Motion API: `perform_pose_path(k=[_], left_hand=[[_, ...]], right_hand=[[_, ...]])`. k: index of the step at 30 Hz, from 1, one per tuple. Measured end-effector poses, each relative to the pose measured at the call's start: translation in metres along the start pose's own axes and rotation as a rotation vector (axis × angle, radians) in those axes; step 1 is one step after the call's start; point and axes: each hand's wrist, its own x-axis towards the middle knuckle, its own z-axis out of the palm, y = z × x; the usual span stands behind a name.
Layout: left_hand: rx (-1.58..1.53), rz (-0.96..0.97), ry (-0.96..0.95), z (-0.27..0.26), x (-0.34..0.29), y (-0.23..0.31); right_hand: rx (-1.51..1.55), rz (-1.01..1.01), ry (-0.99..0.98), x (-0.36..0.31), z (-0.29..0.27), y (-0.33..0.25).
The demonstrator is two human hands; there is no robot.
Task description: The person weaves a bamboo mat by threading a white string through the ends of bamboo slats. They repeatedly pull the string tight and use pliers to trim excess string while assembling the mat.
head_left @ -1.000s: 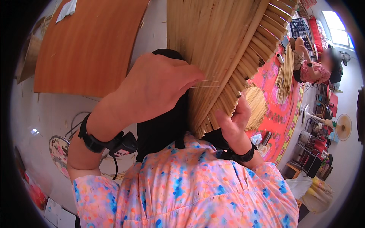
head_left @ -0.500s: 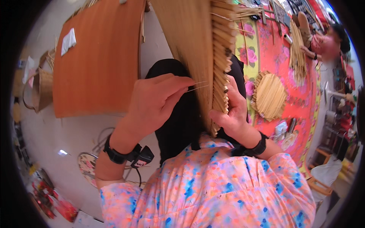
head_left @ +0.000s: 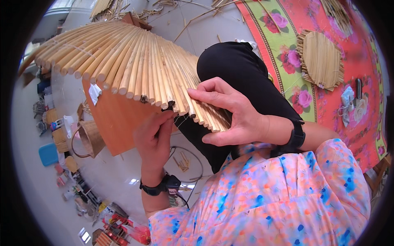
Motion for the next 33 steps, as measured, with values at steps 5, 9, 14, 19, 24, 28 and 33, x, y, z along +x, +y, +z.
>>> perform_pose_path(k=[5,9,14,19,24,28,33], left_hand=[[-0.005,0.045,0.078,0.007,-0.002,-0.006],[-0.032,0.014,0.099,0.008,-0.006,-0.005],[-0.029,-0.018,0.093,0.008,-0.005,-0.008],[-0.031,-0.016,0.085,0.007,-0.005,-0.006],[-0.014,0.000,0.085,0.006,-0.003,-0.003],[0.027,-0.003,0.074,0.004,-0.002,-0.001],[0.041,-0.004,0.063,0.003,-0.001,0.000]], right_hand=[[0.046,-0.016,0.014,0.000,-0.001,0.006],[0.099,-0.005,-0.033,0.000,-0.006,0.005],[0.137,-0.008,-0.057,0.000,-0.007,0.009],[0.154,-0.010,-0.064,0.001,-0.007,0.010],[0.135,-0.034,-0.007,0.002,-0.003,0.011],[0.124,-0.044,0.026,0.002,0.000,0.012],[0.140,-0.023,-0.025,0.001,-0.003,0.010]])
